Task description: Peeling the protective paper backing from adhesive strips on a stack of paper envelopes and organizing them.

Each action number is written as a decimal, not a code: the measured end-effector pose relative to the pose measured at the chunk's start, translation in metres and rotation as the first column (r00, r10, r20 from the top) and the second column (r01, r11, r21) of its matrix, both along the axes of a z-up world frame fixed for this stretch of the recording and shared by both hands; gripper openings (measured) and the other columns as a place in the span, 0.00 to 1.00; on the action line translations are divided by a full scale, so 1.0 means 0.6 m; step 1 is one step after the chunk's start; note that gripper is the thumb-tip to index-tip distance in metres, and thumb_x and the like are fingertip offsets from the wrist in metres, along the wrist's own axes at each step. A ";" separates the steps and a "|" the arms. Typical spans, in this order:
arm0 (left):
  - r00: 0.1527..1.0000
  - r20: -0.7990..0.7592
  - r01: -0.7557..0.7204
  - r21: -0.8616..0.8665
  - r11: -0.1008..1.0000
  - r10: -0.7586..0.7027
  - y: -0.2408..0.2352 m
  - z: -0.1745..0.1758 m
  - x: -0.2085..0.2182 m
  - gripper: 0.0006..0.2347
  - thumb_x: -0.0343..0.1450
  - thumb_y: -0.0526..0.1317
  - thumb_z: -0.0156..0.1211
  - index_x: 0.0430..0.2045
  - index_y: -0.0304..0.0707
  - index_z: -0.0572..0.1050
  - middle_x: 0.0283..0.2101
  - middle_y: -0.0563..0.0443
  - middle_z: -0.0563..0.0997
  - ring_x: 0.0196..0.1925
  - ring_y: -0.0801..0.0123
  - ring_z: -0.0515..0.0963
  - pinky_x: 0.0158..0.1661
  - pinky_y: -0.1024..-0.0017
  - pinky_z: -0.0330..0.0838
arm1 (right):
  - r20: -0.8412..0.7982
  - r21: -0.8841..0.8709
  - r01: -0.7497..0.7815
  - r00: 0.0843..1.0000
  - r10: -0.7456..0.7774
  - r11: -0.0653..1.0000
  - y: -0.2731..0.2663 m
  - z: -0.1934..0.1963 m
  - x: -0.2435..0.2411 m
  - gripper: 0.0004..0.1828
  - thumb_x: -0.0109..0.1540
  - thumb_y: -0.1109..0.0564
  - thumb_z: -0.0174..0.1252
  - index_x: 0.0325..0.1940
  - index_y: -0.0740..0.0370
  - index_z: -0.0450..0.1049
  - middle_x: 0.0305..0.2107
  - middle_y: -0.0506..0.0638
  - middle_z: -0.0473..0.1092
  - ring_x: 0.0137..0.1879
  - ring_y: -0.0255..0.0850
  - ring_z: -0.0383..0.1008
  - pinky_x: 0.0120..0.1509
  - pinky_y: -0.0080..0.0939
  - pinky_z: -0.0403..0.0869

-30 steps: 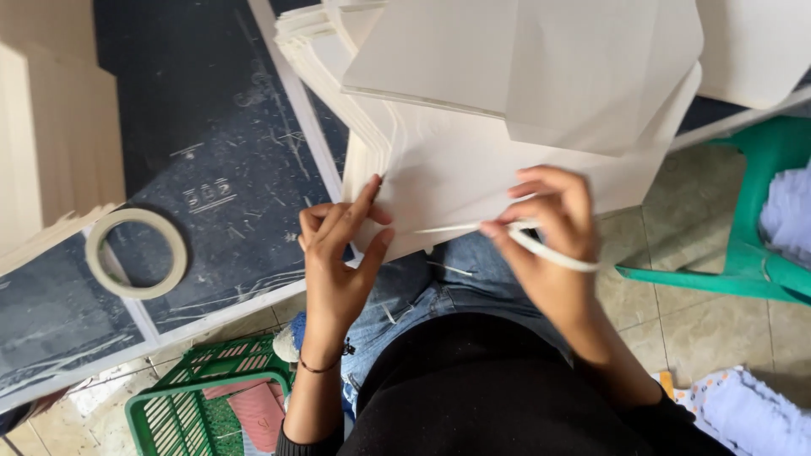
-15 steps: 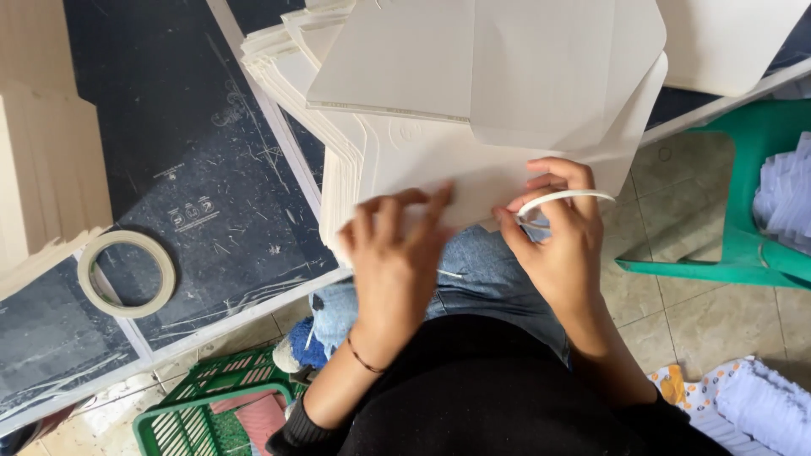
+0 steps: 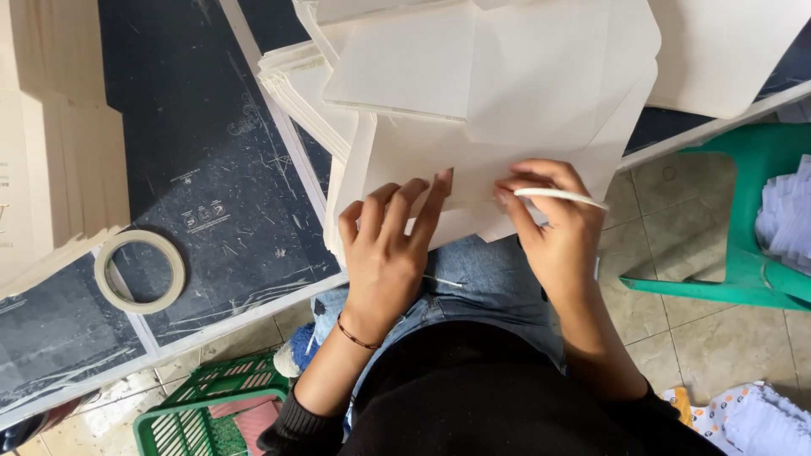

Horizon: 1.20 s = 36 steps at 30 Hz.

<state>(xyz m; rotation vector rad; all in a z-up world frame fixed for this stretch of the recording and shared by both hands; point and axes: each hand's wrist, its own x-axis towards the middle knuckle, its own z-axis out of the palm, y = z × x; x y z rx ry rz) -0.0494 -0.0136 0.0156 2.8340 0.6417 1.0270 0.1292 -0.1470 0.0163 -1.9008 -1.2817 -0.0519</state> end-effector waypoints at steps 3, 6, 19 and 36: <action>0.995 0.086 -0.042 0.029 0.999 0.040 0.013 0.019 -0.008 0.11 0.79 0.38 0.68 0.56 0.45 0.85 0.48 0.53 0.82 0.50 0.60 0.81 0.53 0.60 0.63 | -0.008 -0.005 -0.021 1.000 0.021 1.000 -0.005 0.022 0.004 0.03 0.70 0.60 0.72 0.46 0.61 0.85 0.46 0.55 0.78 0.56 0.56 0.85 0.58 0.52 0.81; 0.982 0.183 -0.056 -0.002 0.998 0.056 0.021 0.015 -0.013 0.15 0.79 0.42 0.69 0.60 0.45 0.83 0.48 0.52 0.83 0.49 0.56 0.80 0.52 0.60 0.62 | -0.038 0.005 -0.150 0.988 0.150 0.989 0.002 0.035 0.011 0.13 0.62 0.56 0.76 0.48 0.59 0.81 0.45 0.52 0.76 0.53 0.54 0.80 0.58 0.51 0.77; 0.889 -0.139 -0.457 -0.174 0.873 0.437 0.023 -0.017 -0.033 0.34 0.74 0.48 0.75 0.72 0.26 0.69 0.45 0.43 0.78 0.45 0.50 0.81 0.42 0.59 0.74 | 0.187 0.241 0.178 0.956 -0.226 0.954 0.026 0.034 0.095 0.10 0.64 0.67 0.72 0.41 0.60 0.77 0.36 0.53 0.79 0.40 0.53 0.80 0.50 0.49 0.78; 0.918 -0.051 -0.394 -0.215 0.894 0.393 -0.040 -0.004 -0.042 0.26 0.77 0.41 0.66 0.72 0.33 0.70 0.40 0.45 0.78 0.35 0.55 0.78 0.34 0.63 0.73 | 0.022 0.110 -0.011 1.000 0.009 0.994 0.048 0.035 0.112 0.08 0.69 0.67 0.73 0.44 0.62 0.79 0.41 0.56 0.80 0.50 0.58 0.83 0.57 0.50 0.76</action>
